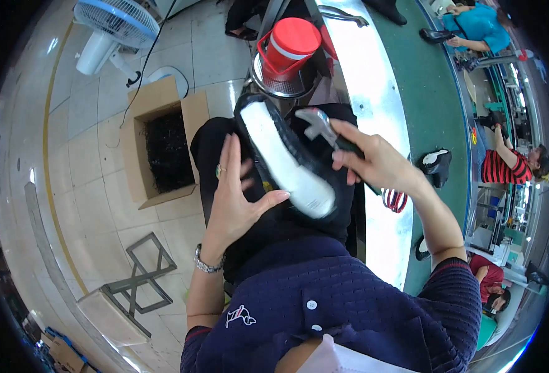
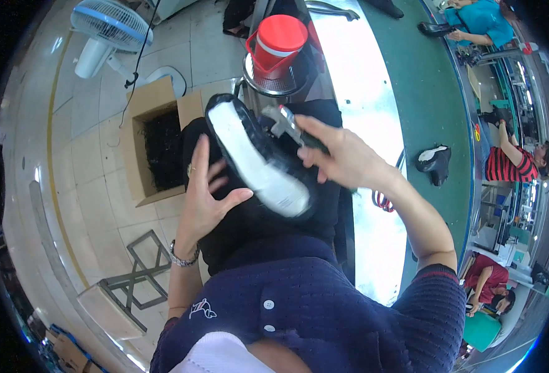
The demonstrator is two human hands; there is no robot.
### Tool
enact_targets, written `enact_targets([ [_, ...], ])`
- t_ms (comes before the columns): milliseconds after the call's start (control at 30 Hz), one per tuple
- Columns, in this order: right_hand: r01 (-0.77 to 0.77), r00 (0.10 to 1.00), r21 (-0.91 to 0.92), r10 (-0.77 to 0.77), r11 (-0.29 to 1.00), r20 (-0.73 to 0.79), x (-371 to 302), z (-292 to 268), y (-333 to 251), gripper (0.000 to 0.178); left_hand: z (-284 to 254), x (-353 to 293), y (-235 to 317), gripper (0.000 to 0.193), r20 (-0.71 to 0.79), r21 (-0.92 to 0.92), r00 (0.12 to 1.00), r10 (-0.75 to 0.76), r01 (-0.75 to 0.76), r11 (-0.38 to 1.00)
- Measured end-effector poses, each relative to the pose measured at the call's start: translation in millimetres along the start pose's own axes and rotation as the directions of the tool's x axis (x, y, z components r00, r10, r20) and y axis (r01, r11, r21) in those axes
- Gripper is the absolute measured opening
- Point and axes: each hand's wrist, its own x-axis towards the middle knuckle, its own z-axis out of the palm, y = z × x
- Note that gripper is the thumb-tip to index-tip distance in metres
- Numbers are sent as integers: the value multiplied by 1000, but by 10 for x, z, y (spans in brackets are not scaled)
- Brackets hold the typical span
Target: Preparing a shoe upper on a last by cutting excess material and hammering the edges flat at a factory workstation.
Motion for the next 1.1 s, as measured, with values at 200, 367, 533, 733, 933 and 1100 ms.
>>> enact_targets([
  [200,175,980,-12,-173,985,95,-43,348,-118,51,-348,-130,-195,38,-357,235,933,32,56,970],
  [367,268,934,-192,-206,944,292,16,426,-310,52,-245,-222,-309,30,-355,457,905,236,-53,888],
  [533,292,903,-306,-156,906,400,44,366,-662,54,-18,-385,-472,24,-369,54,928,52,-34,998],
  [733,533,816,-582,-190,614,546,110,338,-987,63,-19,-367,-321,16,-126,644,919,374,-211,735],
  [933,418,827,-489,-98,766,554,143,396,-600,64,10,-472,-267,21,-95,750,928,361,-172,638],
  [1100,512,843,-442,-332,737,423,83,412,-186,65,31,-308,-482,69,318,-819,925,-205,378,432],
])
